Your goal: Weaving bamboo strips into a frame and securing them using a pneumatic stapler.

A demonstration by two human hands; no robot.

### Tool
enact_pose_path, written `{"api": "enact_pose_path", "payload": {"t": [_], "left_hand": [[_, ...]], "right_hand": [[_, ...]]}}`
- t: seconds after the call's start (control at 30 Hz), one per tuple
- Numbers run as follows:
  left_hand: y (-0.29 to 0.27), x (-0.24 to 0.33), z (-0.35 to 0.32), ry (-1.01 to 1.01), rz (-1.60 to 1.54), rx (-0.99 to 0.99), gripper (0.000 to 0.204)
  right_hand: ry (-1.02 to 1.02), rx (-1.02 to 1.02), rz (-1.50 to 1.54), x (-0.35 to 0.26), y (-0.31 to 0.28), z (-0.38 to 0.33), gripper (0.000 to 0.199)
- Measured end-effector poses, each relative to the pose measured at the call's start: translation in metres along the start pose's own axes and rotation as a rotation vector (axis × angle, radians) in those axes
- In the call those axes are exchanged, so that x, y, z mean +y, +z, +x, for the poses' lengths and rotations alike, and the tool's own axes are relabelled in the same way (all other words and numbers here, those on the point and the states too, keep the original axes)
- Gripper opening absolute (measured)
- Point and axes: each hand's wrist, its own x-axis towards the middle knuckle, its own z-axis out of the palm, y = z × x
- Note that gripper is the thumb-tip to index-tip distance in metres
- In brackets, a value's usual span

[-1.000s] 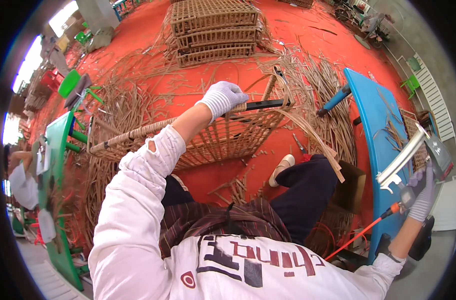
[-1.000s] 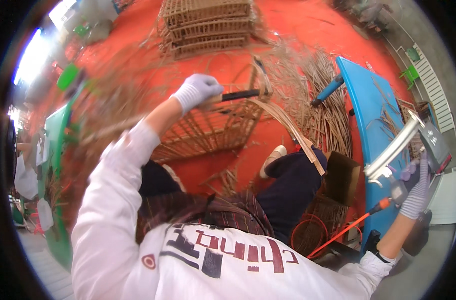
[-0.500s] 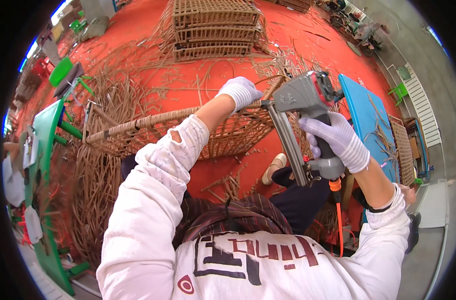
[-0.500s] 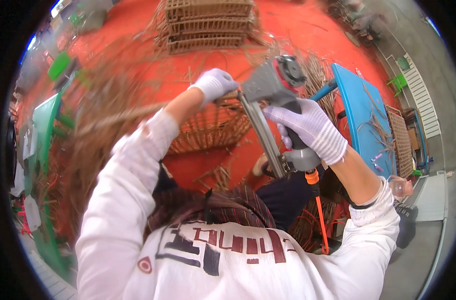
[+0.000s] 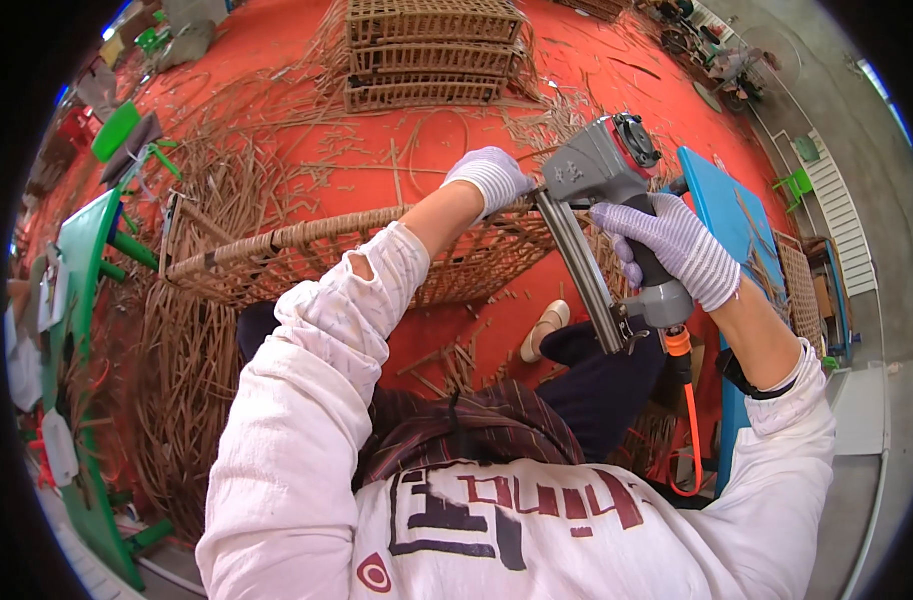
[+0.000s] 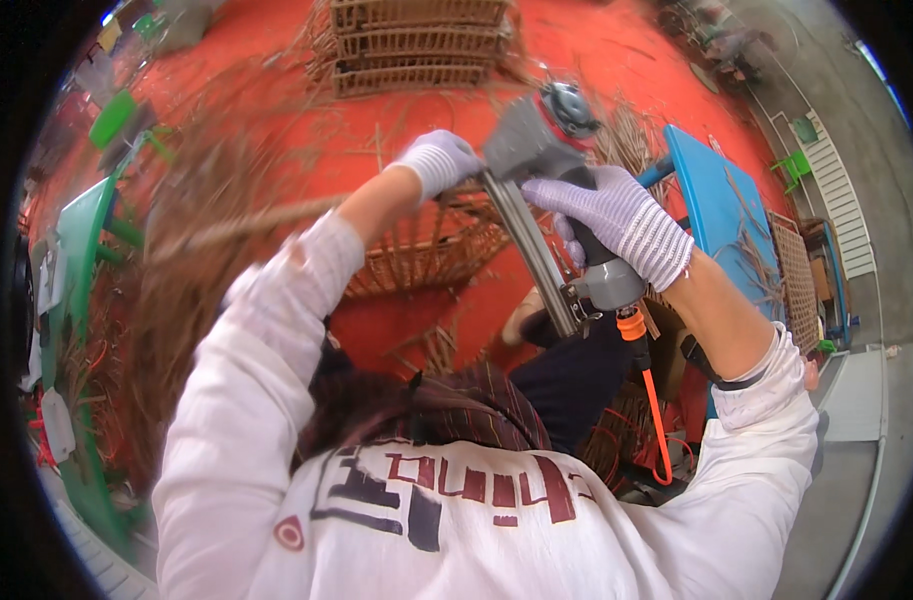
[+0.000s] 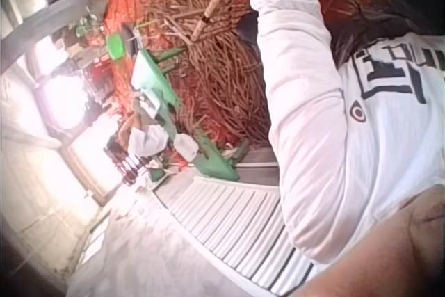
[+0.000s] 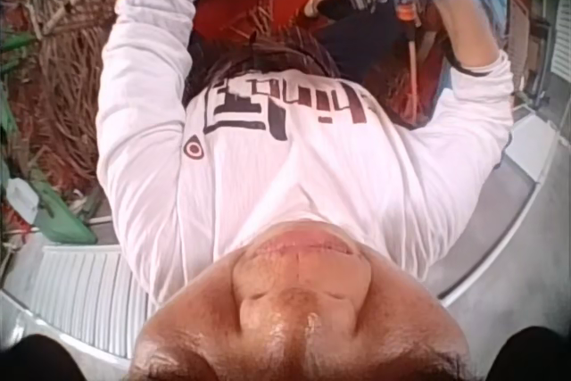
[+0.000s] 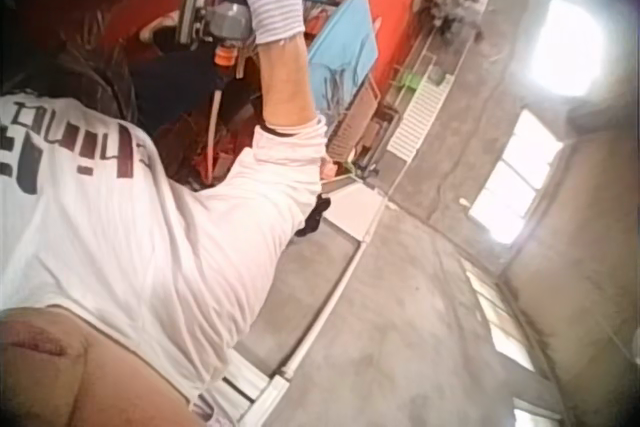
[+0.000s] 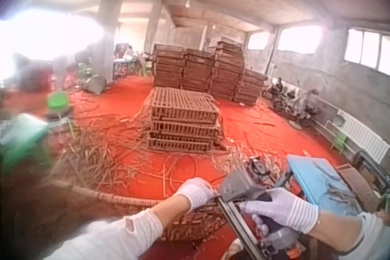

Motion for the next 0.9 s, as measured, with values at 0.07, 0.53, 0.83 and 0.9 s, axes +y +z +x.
{"api": "enact_pose_path", "payload": {"t": [0.07, 0.53, 0.83, 0.9], "left_hand": [[-0.001, 0.001, -0.003, -0.001, -0.006, 0.0, 0.037], [-0.004, -0.007, -0.014, 0.15, 0.131, 0.015, 0.058], [0.003, -0.002, -0.009, 0.023, -0.078, 0.077, 0.034], [0.003, -0.009, -0.008, 0.123, 0.004, 0.084, 0.047]], "right_hand": [[0.0, -0.007, -0.006, -0.001, -0.001, 0.0, 0.04], [-0.026, -0.036, -0.267, -0.011, -0.002, 0.011, 0.053], [-0.022, 0.043, 0.232, 0.036, -0.038, -0.022, 0.032], [-0.037, 0.18, 0.375, 0.071, -0.06, -0.038, 0.034]]}}
